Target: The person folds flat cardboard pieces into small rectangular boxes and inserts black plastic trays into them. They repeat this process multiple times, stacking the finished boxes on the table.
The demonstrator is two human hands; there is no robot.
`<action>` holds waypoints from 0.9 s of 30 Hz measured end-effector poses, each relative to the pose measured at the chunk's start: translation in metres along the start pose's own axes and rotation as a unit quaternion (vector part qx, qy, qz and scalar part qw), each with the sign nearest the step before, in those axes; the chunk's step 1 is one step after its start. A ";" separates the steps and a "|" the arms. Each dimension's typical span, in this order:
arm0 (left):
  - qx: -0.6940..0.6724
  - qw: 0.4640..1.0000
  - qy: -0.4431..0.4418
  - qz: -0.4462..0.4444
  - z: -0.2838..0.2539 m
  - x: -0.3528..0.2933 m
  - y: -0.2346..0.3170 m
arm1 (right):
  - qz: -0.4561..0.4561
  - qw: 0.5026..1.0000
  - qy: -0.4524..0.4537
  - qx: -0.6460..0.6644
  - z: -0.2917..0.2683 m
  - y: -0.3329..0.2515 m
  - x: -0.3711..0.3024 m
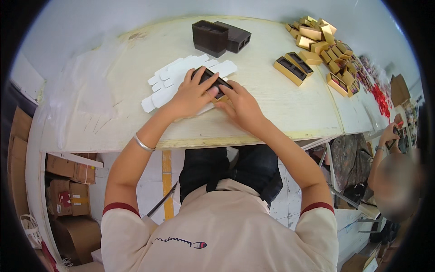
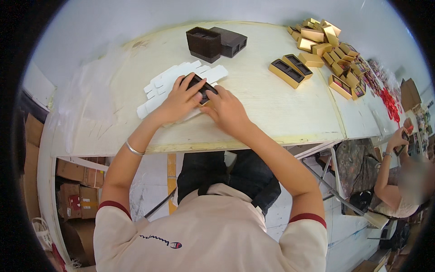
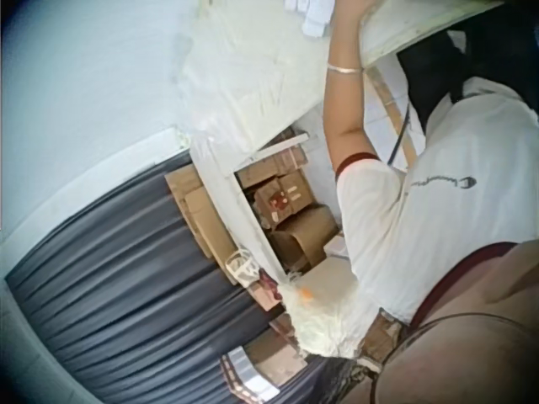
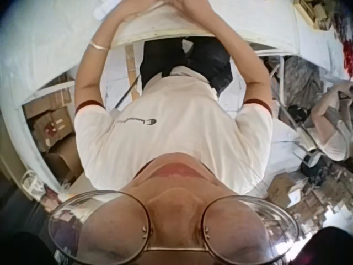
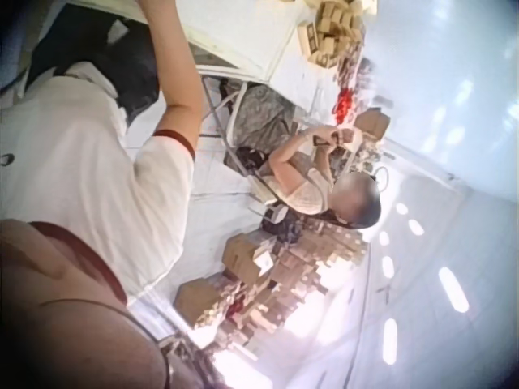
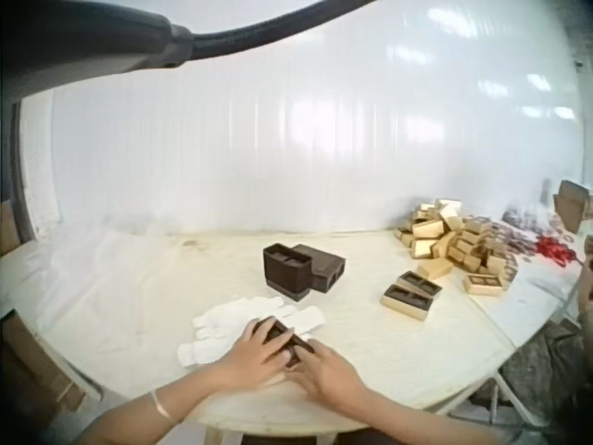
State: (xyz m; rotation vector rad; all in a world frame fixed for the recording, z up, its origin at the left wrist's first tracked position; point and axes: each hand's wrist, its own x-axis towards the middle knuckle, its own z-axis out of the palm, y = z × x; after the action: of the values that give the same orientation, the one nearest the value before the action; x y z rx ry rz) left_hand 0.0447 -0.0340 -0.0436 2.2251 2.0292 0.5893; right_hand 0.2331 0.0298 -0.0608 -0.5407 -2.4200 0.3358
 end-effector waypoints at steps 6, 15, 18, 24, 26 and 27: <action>-0.290 0.953 0.079 -0.037 -0.013 -0.013 -0.028 | 0.037 0.994 0.070 0.074 -0.027 0.022 0.004; 0.038 0.999 0.031 0.020 -0.023 -0.068 0.001 | 0.030 0.987 0.013 -0.155 -0.092 0.071 -0.026; -0.045 0.998 -0.022 -0.048 -0.035 -0.056 0.008 | -0.110 0.991 -0.071 -0.028 -0.050 0.030 0.005; -0.032 0.993 -0.094 -0.058 -0.050 -0.044 0.003 | -0.282 0.950 -0.113 -0.068 -0.018 0.029 0.043; -0.009 0.997 -0.071 -0.039 -0.043 -0.052 -0.004 | -0.330 0.923 -0.115 -0.163 -0.013 0.022 0.039; 0.002 0.998 -0.060 -0.029 -0.039 -0.056 -0.007 | -0.356 0.911 -0.099 -0.183 -0.012 0.021 0.041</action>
State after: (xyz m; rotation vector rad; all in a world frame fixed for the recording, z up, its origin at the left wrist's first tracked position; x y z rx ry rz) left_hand 0.0221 -0.0956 -0.0224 2.1391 2.0287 0.4353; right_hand 0.2169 0.0681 -0.0376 0.2661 -2.6902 -0.4019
